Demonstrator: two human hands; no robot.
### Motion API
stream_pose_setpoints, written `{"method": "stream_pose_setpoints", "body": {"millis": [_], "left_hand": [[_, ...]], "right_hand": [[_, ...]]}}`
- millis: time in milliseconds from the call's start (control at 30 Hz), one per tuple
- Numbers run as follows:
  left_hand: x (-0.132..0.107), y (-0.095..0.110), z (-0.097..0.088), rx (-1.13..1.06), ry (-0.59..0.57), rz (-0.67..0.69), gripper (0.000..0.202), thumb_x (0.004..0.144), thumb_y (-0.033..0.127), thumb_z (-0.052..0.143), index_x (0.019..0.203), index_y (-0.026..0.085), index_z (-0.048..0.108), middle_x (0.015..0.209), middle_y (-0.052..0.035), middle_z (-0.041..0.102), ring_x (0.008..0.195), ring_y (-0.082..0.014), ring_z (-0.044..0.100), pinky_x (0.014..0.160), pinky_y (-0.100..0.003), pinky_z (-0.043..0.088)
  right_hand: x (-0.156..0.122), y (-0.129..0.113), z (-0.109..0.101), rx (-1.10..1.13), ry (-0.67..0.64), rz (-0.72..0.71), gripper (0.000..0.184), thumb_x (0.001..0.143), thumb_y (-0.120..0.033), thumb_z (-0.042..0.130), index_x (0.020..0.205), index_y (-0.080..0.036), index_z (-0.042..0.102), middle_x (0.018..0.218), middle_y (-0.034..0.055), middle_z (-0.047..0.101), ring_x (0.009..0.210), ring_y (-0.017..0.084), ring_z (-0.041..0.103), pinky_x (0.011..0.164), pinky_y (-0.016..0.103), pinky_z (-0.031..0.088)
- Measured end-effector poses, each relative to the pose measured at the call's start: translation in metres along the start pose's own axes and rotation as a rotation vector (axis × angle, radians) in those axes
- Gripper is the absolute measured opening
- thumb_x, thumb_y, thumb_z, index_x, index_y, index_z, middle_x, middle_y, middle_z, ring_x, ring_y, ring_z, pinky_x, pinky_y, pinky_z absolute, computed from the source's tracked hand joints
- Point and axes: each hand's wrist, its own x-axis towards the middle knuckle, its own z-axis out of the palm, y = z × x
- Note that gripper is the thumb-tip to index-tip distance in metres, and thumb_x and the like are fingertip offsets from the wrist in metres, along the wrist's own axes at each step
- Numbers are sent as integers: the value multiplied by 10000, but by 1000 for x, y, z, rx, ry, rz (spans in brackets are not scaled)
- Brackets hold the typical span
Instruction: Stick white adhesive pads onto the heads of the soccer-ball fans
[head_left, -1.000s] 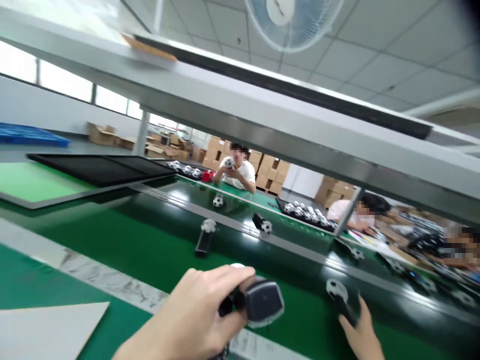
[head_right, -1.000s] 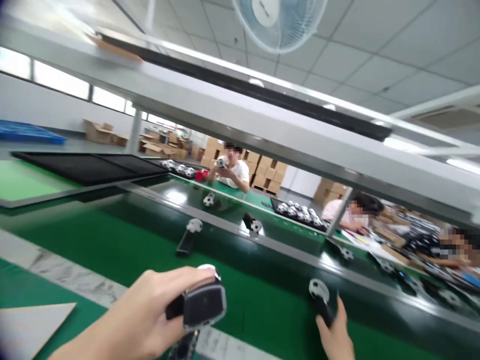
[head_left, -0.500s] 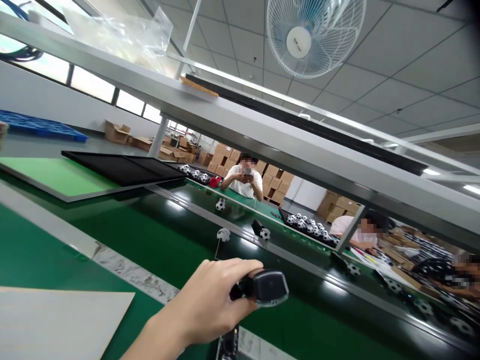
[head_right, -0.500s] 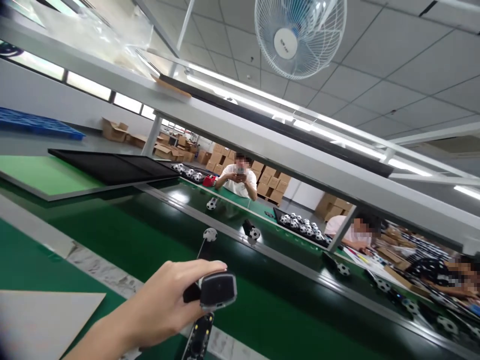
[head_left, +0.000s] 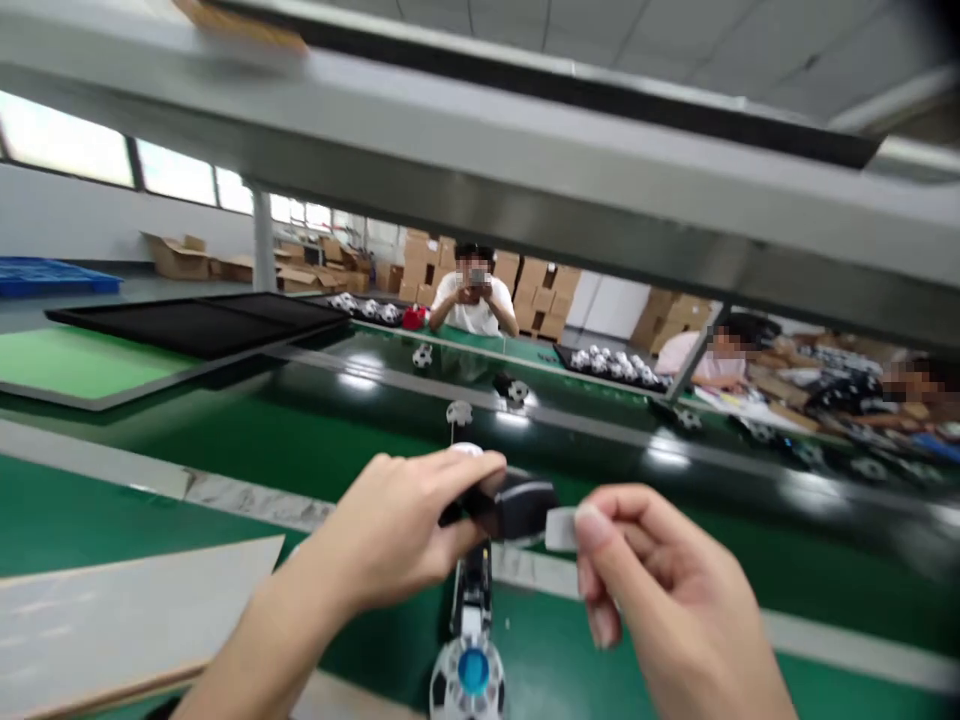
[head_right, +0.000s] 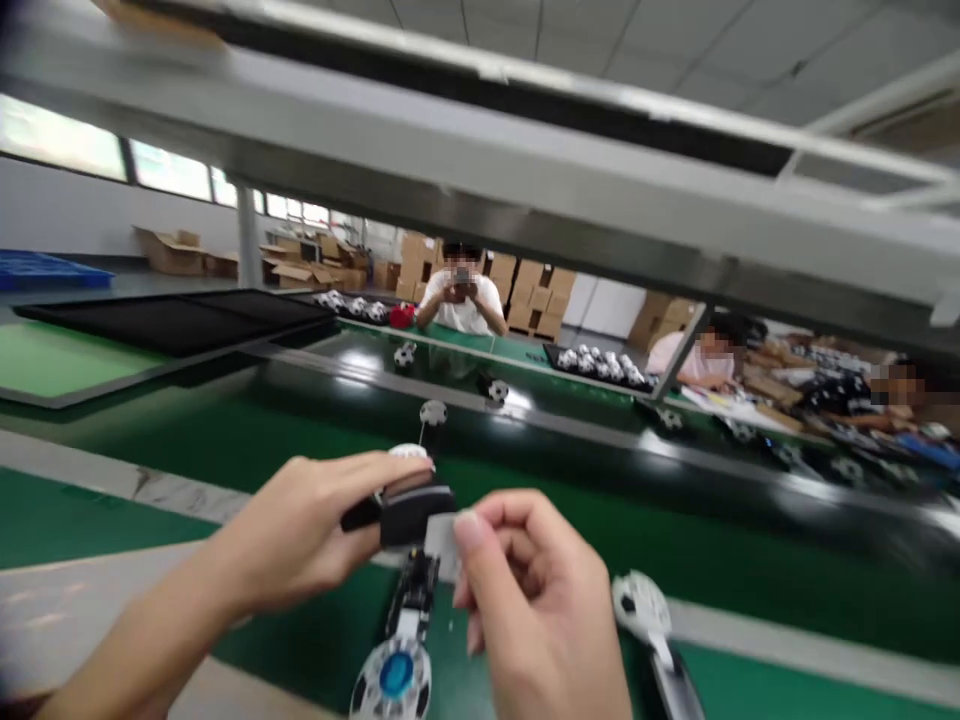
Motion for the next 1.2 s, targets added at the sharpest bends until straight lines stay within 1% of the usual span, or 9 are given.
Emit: {"method": "stream_pose_setpoints", "body": {"millis": [67, 133, 233, 333, 467, 700, 900, 1067, 1200], "left_hand": [[2, -2, 3, 36, -12, 7, 363, 897, 257, 529, 1243, 321, 617, 1237, 10, 740, 1032, -218, 741, 713, -247, 515], [4, -2, 6, 52, -27, 11, 370, 899, 269, 516, 1250, 326, 621, 1220, 21, 748, 1031, -203, 742, 704, -234, 511], [5, 0, 6, 65, -42, 14, 379, 886, 260, 496, 1231, 319, 641, 1195, 29, 757, 997, -186, 747, 681, -219, 501], [4, 3, 5, 71, -56, 20, 372, 877, 254, 490, 1207, 309, 652, 1167, 31, 766, 949, -180, 754, 659, -216, 492], [6, 6, 3, 73, -62, 21, 397, 860, 231, 482, 1213, 300, 649, 1147, 32, 771, 926, -176, 754, 642, -215, 480], [6, 11, 2, 78, -102, -11, 411, 832, 217, 489, 1192, 296, 669, 1071, 27, 784, 806, -154, 741, 607, -200, 445], [8, 11, 2, 99, -86, -9, 439, 824, 211, 496, 1223, 305, 652, 1056, 27, 785, 774, -156, 734, 589, -207, 431], [9, 13, 1, 132, -126, -43, 441, 807, 193, 512, 1208, 304, 660, 1046, 26, 784, 773, -162, 731, 586, -208, 424], [8, 12, 3, 136, -105, -22, 449, 796, 179, 499, 1197, 307, 655, 1048, 36, 783, 777, -164, 734, 568, -213, 410]], "right_hand": [[2, 3, -6, -28, -75, -18, 409, 760, -581, 804, 714, -201, 661, 492, -34, 580, 397, 78, 481, 379, 163, 385], [3, 3, -6, -40, -110, 8, 311, 822, -483, 768, 732, -204, 664, 506, -38, 582, 404, 83, 482, 372, 164, 391], [1, -1, -1, -6, -61, 61, 226, 856, -367, 736, 720, -201, 664, 504, -46, 567, 406, 74, 466, 383, 161, 389], [-3, -6, 3, 27, -64, 91, 215, 851, -335, 741, 703, -196, 672, 491, -50, 559, 400, 67, 450, 382, 153, 379], [-3, -7, 1, 58, -100, 104, 208, 857, -299, 735, 691, -197, 663, 483, -61, 561, 400, 52, 440, 389, 134, 361], [7, 5, -6, 74, -165, 43, 233, 817, -362, 782, 698, -200, 664, 451, -60, 574, 322, 48, 454, 321, 119, 359], [7, 7, -7, 76, -175, 54, 256, 831, -386, 788, 705, -195, 673, 465, -58, 593, 328, 37, 473, 334, 99, 379], [8, 8, -6, 65, -172, 50, 263, 822, -397, 789, 707, -192, 671, 465, -53, 595, 327, 50, 490, 334, 114, 391], [9, 8, -5, 46, -167, 65, 277, 816, -415, 797, 719, -191, 665, 472, -55, 591, 329, 52, 481, 341, 126, 386]]}}
